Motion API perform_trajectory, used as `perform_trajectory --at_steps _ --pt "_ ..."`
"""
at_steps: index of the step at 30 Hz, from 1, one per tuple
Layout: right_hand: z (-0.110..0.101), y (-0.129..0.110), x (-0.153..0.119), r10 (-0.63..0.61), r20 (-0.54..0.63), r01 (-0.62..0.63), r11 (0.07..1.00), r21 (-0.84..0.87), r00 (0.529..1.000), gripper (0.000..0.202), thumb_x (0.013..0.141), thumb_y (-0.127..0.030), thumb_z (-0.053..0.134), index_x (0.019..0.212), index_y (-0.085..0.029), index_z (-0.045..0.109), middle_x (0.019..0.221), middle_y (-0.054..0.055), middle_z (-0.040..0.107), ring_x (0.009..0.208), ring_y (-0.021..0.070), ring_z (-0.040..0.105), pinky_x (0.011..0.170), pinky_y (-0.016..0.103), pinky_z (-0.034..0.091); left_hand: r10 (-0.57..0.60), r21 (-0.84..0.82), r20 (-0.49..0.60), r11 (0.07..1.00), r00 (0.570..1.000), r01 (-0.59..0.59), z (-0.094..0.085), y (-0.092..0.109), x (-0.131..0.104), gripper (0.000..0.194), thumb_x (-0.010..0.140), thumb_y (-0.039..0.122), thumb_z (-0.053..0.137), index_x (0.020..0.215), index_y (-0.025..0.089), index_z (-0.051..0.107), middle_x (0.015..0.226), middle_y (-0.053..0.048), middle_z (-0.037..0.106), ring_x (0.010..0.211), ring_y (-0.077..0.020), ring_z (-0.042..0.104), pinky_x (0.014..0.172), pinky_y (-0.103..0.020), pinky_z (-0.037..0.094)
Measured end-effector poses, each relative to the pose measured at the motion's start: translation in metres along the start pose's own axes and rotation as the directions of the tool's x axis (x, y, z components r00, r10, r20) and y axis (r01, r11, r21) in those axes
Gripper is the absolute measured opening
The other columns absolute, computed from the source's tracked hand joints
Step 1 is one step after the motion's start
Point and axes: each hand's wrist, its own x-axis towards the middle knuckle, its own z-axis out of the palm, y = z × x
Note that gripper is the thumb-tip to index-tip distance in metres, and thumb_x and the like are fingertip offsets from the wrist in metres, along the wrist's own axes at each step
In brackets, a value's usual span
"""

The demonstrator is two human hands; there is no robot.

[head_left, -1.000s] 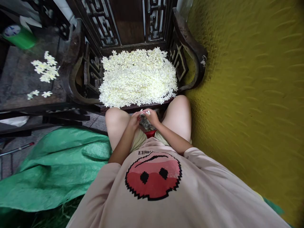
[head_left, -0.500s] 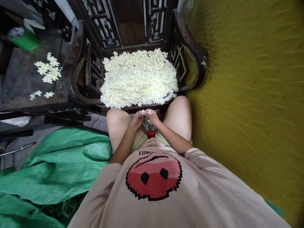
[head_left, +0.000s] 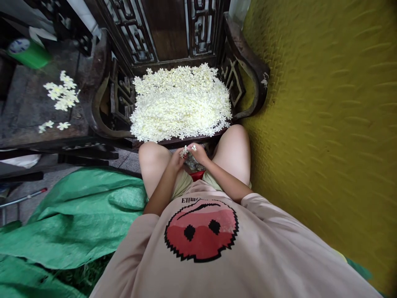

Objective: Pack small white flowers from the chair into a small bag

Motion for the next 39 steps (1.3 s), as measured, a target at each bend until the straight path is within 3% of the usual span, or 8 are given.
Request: perform_trajectory --at_steps 6,13,17,20,23,31,36,39 --pt "0.001 0.001 0.0 0.046 0.041 -0.046 0.999 -0.018 0.998 0.01 0.073 -0.024 0.055 0.068 -0.017 0.059 0.072 0.001 0.064 0.068 0.0136 0.056 0.07 0.026 0.043 -0.079 -0.033 -0.067 0.996 0.995 0.077 -0.004 -0.001 0.003 0.009 0.071 0.016 0.05 0.062 0.015 0.052 0.051 0.001 0.049 0.046 -0.0073 0.045 0.047 -0.019 0.036" --pt "0.0 0.004 0.001 0.044 -0.008 -0.044 0.997 -0.062 0.999 0.01 0.074 -0.025 0.056 0.069 -0.017 0.06 0.074 0.002 0.065 0.072 0.0145 0.057 0.073 0.027 0.044 0.063 0.027 -0.17 0.998 0.983 -0.059 -0.006 -0.003 0.005 0.008 0.071 0.014 0.049 0.065 0.016 0.045 0.055 0.005 0.047 0.047 -0.0035 0.042 0.051 -0.017 0.034" --pt "0.0 0.007 0.001 0.037 -0.023 -0.039 0.995 -0.093 0.999 0.01 0.075 -0.024 0.056 0.071 -0.017 0.061 0.077 0.003 0.066 0.074 0.0156 0.058 0.074 0.028 0.044 0.122 0.125 -0.184 0.987 0.975 -0.099 -0.005 -0.007 0.003 0.018 0.065 0.013 0.057 0.081 0.018 0.051 0.062 0.004 0.054 0.05 -0.0063 0.048 0.053 -0.02 0.036" --pt "-0.001 0.01 0.001 0.052 -0.076 -0.061 0.989 -0.134 0.996 0.009 0.076 -0.023 0.056 0.071 -0.017 0.062 0.077 0.003 0.066 0.074 0.016 0.058 0.075 0.028 0.044 0.093 0.162 -0.162 0.984 0.982 -0.067 -0.004 -0.007 0.001 0.027 0.062 0.011 0.059 0.088 0.018 0.055 0.066 0.001 0.058 0.052 -0.0078 0.05 0.054 -0.021 0.038" --pt "-0.001 0.013 0.002 0.057 -0.091 -0.072 0.983 -0.171 0.994 0.009 0.076 -0.022 0.056 0.071 -0.017 0.062 0.077 0.004 0.066 0.074 0.0161 0.058 0.074 0.028 0.043 0.057 0.162 -0.146 0.986 0.988 -0.033 -0.004 -0.006 -0.001 0.02 0.062 0.009 0.056 0.08 0.017 0.057 0.061 0.002 0.056 0.051 -0.008 0.049 0.055 -0.022 0.04" --pt "0.005 0.017 0.002 0.045 0.025 -0.041 0.992 -0.123 0.999 0.014 0.075 -0.026 0.057 0.065 -0.018 0.061 0.072 0.003 0.066 0.07 0.0154 0.058 0.071 0.027 0.043 0.046 0.146 -0.054 0.989 0.997 -0.038 -0.002 -0.008 -0.001 0.006 0.06 0.011 0.056 0.065 0.015 0.056 0.054 0.003 0.049 0.047 -0.0061 0.041 0.053 -0.021 0.038" --pt "0.0 0.019 0.004 0.183 -0.108 -0.184 0.983 0.006 0.977 0.022 0.076 -0.034 0.056 0.062 -0.017 0.059 0.06 0.0 0.059 0.061 0.0138 0.053 0.063 0.026 0.041 0.197 0.21 -0.12 0.963 0.973 -0.169 -0.004 -0.01 0.003 0.006 0.067 0.021 0.057 0.069 0.016 0.057 0.049 0.006 0.041 0.044 -0.0066 0.035 0.049 -0.021 0.03" --pt "-0.002 0.015 0.001 0.351 -0.051 -0.333 0.918 0.215 0.935 0.03 0.079 -0.042 0.056 0.064 -0.016 0.057 0.046 -0.005 0.045 0.043 0.0089 0.039 0.047 0.022 0.032 0.291 0.339 -0.068 0.906 0.954 -0.252 -0.005 -0.012 0.004 0.015 0.069 0.032 0.06 0.069 0.017 0.057 0.05 0.006 0.043 0.046 -0.0072 0.036 0.049 -0.021 0.029"
